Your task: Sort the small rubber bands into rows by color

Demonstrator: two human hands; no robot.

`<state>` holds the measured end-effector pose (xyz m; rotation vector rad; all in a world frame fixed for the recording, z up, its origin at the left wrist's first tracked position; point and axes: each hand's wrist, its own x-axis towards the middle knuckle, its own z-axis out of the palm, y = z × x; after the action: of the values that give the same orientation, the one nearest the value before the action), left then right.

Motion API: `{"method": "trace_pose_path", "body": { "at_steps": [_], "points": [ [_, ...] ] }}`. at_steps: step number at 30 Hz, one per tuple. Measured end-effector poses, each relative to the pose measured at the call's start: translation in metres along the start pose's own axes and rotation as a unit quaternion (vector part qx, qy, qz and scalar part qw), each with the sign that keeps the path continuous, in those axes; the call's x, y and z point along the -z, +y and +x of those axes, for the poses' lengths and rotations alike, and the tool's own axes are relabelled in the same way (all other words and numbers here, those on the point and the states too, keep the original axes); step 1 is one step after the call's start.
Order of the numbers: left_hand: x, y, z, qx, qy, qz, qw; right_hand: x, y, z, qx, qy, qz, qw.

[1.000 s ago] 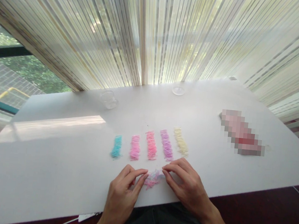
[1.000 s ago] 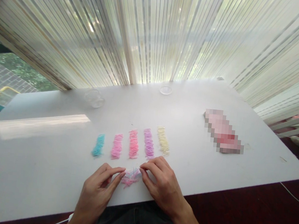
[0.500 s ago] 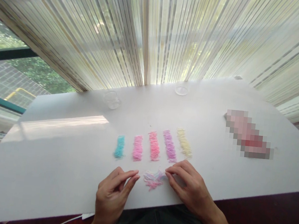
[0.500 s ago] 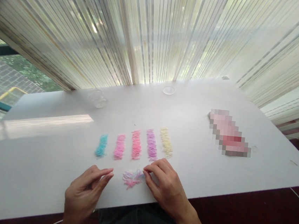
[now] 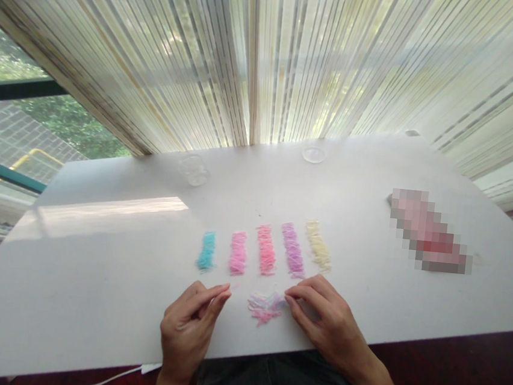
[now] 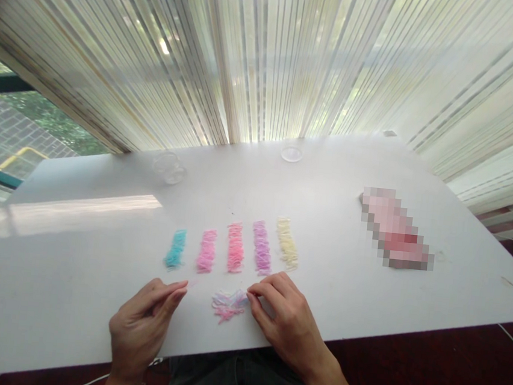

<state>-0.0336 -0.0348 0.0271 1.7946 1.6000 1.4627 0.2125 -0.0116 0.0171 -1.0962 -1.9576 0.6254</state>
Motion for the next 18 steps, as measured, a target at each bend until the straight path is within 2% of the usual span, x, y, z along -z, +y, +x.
{"method": "trace_pose_path", "body": {
  "at_steps": [6,18],
  "points": [
    [0.002,-0.005,0.0,-0.008,-0.003,0.023,1.0,0.0,0.001,0.0,0.002,-0.003,-0.003,1.0],
    [-0.004,-0.014,0.015,-0.002,-0.049,0.117,0.992,0.001,0.0,0.003,-0.006,0.002,-0.002,1.0]
  ]
}}
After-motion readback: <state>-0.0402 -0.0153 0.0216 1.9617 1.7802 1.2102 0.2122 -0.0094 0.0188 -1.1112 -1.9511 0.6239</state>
